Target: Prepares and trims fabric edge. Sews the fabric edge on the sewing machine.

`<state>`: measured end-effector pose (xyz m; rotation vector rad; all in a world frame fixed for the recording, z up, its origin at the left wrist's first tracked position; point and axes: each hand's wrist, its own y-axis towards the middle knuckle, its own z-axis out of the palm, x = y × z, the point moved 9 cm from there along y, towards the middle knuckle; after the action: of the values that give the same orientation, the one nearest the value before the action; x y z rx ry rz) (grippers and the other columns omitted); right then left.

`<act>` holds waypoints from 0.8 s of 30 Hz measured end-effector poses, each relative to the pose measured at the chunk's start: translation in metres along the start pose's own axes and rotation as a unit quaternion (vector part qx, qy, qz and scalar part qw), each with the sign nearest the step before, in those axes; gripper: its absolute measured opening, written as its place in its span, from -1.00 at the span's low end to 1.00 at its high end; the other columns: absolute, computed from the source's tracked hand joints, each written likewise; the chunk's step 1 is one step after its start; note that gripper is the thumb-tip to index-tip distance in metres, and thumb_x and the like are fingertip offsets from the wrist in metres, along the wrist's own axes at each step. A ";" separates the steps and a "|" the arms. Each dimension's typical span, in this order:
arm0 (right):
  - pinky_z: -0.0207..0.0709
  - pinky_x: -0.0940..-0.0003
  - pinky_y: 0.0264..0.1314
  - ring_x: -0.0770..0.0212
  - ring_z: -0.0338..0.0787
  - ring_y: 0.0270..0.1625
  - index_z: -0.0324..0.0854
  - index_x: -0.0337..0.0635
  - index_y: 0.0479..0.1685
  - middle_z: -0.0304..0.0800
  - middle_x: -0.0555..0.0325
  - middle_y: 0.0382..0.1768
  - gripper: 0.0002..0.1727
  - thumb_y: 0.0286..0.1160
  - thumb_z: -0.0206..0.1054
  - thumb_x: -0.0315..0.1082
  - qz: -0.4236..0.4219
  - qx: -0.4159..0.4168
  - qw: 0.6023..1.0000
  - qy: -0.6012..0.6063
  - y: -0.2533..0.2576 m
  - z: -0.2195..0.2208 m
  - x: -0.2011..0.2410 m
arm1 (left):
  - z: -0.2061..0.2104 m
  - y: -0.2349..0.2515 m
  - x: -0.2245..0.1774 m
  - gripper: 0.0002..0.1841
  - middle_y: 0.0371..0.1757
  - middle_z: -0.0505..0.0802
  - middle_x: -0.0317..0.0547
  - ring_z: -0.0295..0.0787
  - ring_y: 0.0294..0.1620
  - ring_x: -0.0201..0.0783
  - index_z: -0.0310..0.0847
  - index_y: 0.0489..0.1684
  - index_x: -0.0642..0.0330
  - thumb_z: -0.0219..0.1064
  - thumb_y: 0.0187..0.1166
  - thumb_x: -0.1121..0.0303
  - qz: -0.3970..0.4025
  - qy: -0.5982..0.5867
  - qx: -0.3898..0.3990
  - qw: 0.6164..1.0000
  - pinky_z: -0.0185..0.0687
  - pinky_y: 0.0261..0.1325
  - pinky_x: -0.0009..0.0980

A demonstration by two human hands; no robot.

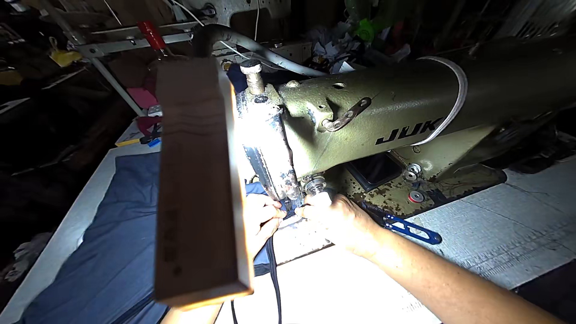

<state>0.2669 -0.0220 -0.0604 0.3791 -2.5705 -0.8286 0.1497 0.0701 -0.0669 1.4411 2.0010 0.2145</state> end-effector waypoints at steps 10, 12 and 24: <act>0.73 0.37 -0.21 0.17 0.83 -0.32 0.84 -0.25 -0.15 0.79 0.06 -0.36 -0.81 0.32 0.37 -0.48 0.091 -0.043 0.994 -0.034 0.004 -0.009 -0.008 | 0.005 0.010 -0.004 -0.72 -0.28 0.81 -0.11 0.77 -0.04 -0.10 0.81 -0.35 0.14 0.19 0.48 0.21 -0.071 0.105 0.008 0.992 0.63 0.06 -0.09; 0.73 0.34 -0.19 0.17 0.84 -0.28 0.83 -0.25 -0.03 0.83 0.03 -0.27 -0.77 0.37 0.38 -0.46 0.122 -0.020 0.992 -0.007 0.005 -0.008 -0.011 | 0.007 0.011 -0.007 -0.71 -0.31 0.82 -0.09 0.78 -0.09 -0.05 0.80 -0.38 0.15 0.17 0.49 0.22 -0.057 0.120 0.000 0.991 0.64 0.01 -0.07; 0.68 0.37 -0.30 0.19 0.76 -0.39 0.82 -0.14 -0.38 0.70 0.11 -0.43 -0.88 0.19 0.45 -0.56 0.052 -0.018 0.998 0.014 0.007 -0.009 -0.006 | 0.006 0.002 0.004 -0.72 -0.29 0.83 -0.39 0.72 -0.05 -0.35 0.85 -0.42 -0.05 0.14 0.46 0.28 -0.054 0.047 -0.014 0.997 0.49 0.09 -0.25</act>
<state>0.2754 -0.0182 -0.0511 0.2423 -2.5229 -0.8249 0.1542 0.0730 -0.0717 1.3240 2.1354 0.2667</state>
